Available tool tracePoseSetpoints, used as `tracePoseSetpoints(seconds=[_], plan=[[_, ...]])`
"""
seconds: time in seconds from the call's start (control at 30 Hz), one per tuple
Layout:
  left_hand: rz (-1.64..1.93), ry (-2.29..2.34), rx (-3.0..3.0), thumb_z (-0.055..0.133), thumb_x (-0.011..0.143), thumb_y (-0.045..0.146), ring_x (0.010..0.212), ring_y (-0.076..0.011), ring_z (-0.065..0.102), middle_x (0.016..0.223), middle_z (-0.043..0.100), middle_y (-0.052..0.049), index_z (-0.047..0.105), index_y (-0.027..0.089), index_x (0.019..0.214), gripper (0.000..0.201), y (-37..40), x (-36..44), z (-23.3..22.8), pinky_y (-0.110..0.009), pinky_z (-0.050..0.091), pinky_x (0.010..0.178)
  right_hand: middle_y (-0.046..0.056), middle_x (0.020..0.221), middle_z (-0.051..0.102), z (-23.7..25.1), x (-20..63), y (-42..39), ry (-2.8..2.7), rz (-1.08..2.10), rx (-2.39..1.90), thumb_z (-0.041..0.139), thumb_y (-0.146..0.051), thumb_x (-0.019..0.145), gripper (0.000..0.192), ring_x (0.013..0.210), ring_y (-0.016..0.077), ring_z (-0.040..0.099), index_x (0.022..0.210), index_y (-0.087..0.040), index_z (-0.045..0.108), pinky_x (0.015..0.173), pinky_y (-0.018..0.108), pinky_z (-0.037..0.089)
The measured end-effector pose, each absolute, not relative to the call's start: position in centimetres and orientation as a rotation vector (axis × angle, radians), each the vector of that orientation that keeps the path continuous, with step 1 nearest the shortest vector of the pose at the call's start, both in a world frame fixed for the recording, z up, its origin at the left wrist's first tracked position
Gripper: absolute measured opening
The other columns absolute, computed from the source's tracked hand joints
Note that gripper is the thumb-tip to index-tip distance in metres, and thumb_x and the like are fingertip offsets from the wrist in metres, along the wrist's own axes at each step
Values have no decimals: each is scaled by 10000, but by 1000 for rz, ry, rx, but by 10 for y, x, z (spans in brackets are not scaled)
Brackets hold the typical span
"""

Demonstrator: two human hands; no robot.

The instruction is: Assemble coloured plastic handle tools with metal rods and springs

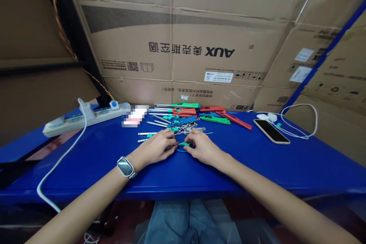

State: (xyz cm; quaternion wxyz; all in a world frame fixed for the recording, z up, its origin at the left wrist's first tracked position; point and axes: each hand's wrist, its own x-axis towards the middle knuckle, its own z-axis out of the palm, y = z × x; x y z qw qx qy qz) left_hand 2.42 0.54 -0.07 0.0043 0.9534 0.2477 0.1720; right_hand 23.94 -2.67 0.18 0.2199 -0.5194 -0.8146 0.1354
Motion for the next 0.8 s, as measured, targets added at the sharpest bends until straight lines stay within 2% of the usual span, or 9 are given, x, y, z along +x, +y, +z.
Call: tracePoseSetpoints(seconds=[0.17, 0.33, 0.6, 0.8], plan=[[463, 766, 3107, 442, 998, 214, 882, -208, 548, 938, 608, -84, 721, 167, 1015, 283, 1, 18, 0, -343, 456, 828, 50, 915, 595, 2, 240, -27, -2265, 347, -1439, 680, -220, 856, 73, 806, 169, 569, 902, -165, 687, 725, 284, 420], [405, 818, 3174, 376, 1018, 234, 874, -227, 550, 972, 608, -100, 671, 185, 1216, 359, -2, 14, -1, -390, 472, 821, 61, 983, 595, 0, 244, -27, -2323, 320, -1390, 645, -254, 896, 169, 856, 185, 581, 1051, -204, 692, 771, 304, 423], [401, 844, 3155, 364, 1023, 249, 894, -244, 546, 977, 608, -104, 667, 200, 1232, 371, 0, 14, -3, -402, 469, 825, 42, 966, 581, 1, 246, -24, -2386, 284, -1339, 635, -255, 902, 110, 822, 176, 571, 1001, -208, 643, 734, 288, 404], [403, 846, 3141, 369, 1022, 236, 868, -221, 546, 958, 599, -92, 664, 210, 1226, 360, -1, 14, -3, -368, 462, 812, 38, 920, 578, 7, 242, -23, -2398, 304, -1367, 650, -245, 884, 94, 808, 175, 551, 965, -201, 630, 701, 274, 367]])
